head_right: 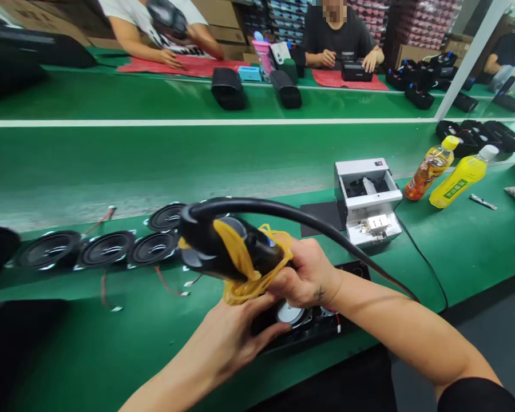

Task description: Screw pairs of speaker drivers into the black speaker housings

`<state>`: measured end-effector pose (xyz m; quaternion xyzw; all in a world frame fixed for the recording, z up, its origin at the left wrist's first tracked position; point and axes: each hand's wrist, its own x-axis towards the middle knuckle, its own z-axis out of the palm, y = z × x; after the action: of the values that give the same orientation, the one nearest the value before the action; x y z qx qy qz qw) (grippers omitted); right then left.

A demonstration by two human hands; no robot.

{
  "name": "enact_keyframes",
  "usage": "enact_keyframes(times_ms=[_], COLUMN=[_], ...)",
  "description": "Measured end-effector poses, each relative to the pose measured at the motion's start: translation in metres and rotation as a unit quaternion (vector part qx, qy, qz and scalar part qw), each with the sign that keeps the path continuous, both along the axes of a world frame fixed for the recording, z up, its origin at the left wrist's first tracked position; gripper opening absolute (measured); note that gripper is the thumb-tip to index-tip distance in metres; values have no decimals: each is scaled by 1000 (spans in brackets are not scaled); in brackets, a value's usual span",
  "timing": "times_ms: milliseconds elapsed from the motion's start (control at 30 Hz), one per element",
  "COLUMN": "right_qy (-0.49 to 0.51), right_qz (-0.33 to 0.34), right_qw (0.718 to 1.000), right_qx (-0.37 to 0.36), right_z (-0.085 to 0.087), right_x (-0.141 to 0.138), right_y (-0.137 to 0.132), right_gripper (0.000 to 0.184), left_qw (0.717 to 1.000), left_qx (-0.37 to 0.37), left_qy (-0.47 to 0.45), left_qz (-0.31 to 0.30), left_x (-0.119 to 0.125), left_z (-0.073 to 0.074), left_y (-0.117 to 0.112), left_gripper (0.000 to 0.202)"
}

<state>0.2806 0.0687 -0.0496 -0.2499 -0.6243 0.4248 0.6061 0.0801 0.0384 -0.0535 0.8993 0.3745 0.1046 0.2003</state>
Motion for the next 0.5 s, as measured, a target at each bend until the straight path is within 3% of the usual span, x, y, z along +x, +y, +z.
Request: enact_keyframes(times_ms=[100, 200, 267, 367, 433, 500], right_qy=[17, 48, 68, 84, 92, 102], right_qz=[14, -21, -102, -303, -372, -386], right_qw=[1000, 999, 992, 947, 920, 913], right_qx=[16, 5, 12, 62, 78, 83], right_z=[10, 40, 65, 89, 91, 82], right_x=[9, 38, 67, 107, 124, 131], right_y=[-4, -18, -27, -35, -35, -32], right_gripper=[63, 67, 68, 73, 76, 75], left_qw=[1000, 998, 996, 992, 990, 990], left_qx=[17, 23, 22, 22, 25, 30], left_qy=[-25, -60, -83, -115, -126, -125], left_qz=[-4, -3, 7, 40, 53, 55], left_x=[-6, -11, -15, -23, -30, -35], left_z=[-14, -26, -29, -32, -34, -37], left_y=[3, 3, -1, -14, -23, -30], left_gripper=[43, 45, 43, 45, 55, 66])
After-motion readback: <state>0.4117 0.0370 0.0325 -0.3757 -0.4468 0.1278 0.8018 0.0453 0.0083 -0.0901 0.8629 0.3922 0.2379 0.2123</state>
